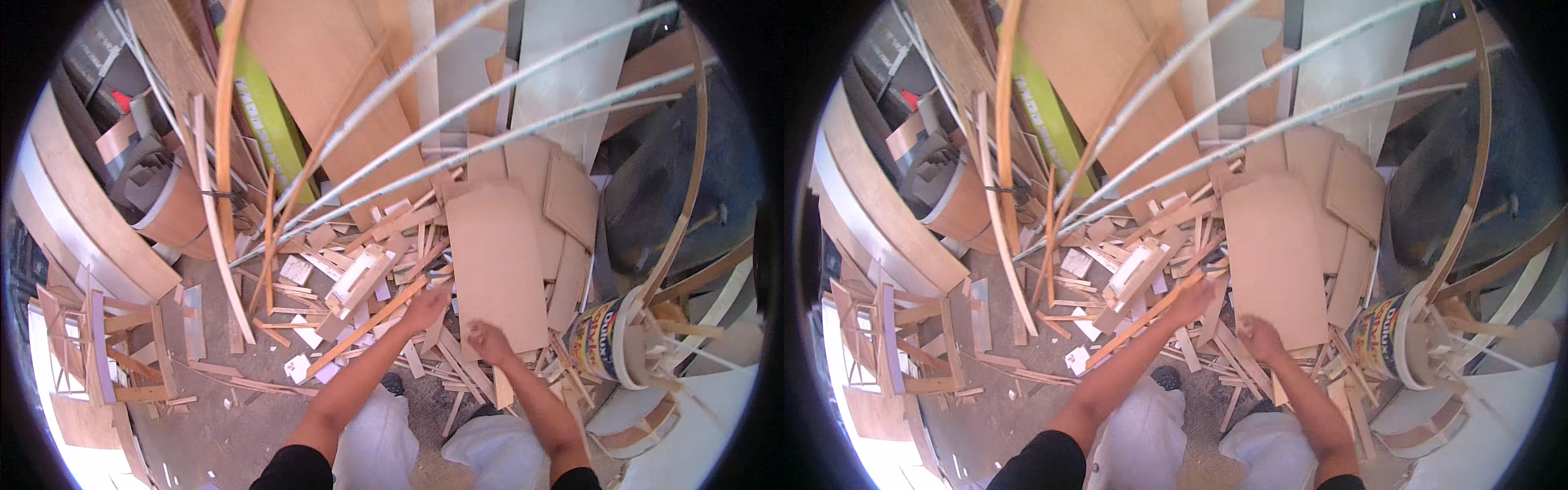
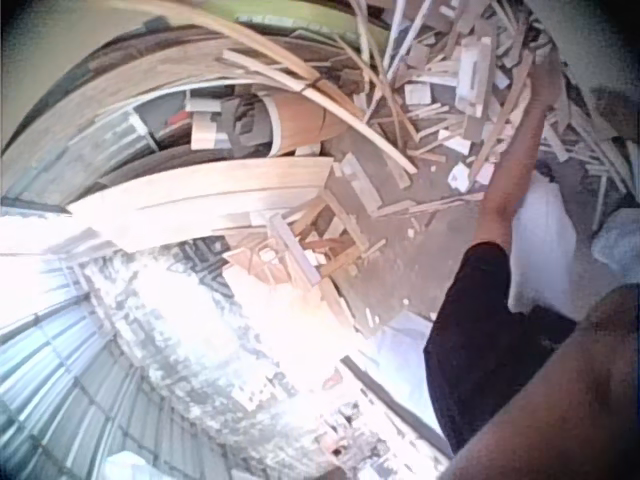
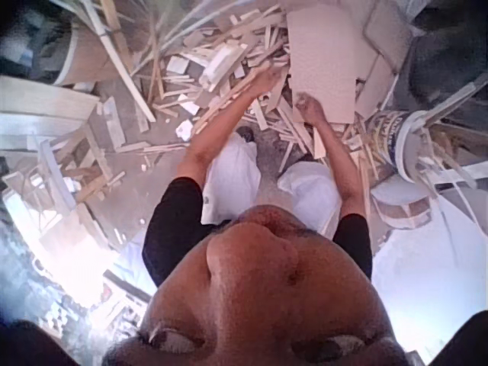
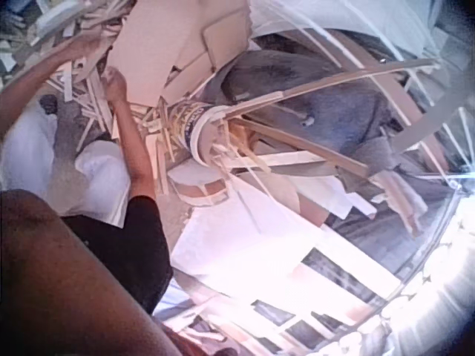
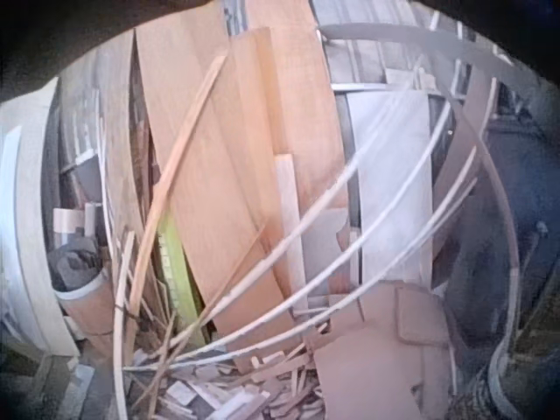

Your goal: The person holds a small wooden frame, then crouches to the floor to sort through a pile of wood scraps and plywood boards, picking up and moving several pieces before holding up a larger wooden board.

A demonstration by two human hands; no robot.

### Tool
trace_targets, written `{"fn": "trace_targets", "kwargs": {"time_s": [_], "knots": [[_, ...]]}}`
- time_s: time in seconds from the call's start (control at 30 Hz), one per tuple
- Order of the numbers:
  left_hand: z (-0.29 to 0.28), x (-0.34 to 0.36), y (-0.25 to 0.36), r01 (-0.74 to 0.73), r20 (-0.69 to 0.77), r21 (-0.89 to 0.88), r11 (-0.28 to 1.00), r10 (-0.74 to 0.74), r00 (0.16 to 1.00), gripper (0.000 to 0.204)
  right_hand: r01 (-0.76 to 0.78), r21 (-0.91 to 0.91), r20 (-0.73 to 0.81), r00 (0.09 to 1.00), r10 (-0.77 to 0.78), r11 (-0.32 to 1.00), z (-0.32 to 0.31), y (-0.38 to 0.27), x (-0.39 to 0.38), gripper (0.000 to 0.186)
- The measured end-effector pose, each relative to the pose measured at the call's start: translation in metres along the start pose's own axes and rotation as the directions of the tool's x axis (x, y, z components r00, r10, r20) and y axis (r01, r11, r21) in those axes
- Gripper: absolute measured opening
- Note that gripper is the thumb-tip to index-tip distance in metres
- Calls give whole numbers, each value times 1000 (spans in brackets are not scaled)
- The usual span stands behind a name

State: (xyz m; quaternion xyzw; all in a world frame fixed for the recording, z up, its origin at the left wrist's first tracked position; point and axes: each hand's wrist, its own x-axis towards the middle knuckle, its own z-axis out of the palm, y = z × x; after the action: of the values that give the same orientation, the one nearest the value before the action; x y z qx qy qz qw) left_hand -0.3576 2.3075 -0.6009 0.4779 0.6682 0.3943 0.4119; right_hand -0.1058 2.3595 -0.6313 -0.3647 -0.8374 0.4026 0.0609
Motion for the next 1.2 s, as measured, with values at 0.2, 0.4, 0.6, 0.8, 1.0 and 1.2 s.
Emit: {"fn": "trace_targets", "kwargs": {"time_s": [0.2,0.4,0.6,0.8,1.0,1.2], "knots": [[-33,-208,48,264,-128,42,964,-256,958,37,-395,-240,329,826,457,887,-16,-90,-130,48],[-72,-404,182,419,-327,5,908,-394,859,27,-327,-58,122,936,331,943,-27,-196,-289,33],[-99,-500,271,443,-334,-260,858,-510,792,25,-168,-6,342,926,160,986,-104,-328,-292,34],[-136,-470,338,242,-483,-314,918,-374,792,25,31,-174,254,967,14,984,-145,-357,-210,35],[-223,-478,323,167,-528,-276,947,-294,796,25,2,-202,68,998,12,979,-141,-456,-166,34],[-346,-574,253,139,-608,-317,938,-313,730,24,15,-25,134,991,-12,1000,-15,-591,-165,32]]}}
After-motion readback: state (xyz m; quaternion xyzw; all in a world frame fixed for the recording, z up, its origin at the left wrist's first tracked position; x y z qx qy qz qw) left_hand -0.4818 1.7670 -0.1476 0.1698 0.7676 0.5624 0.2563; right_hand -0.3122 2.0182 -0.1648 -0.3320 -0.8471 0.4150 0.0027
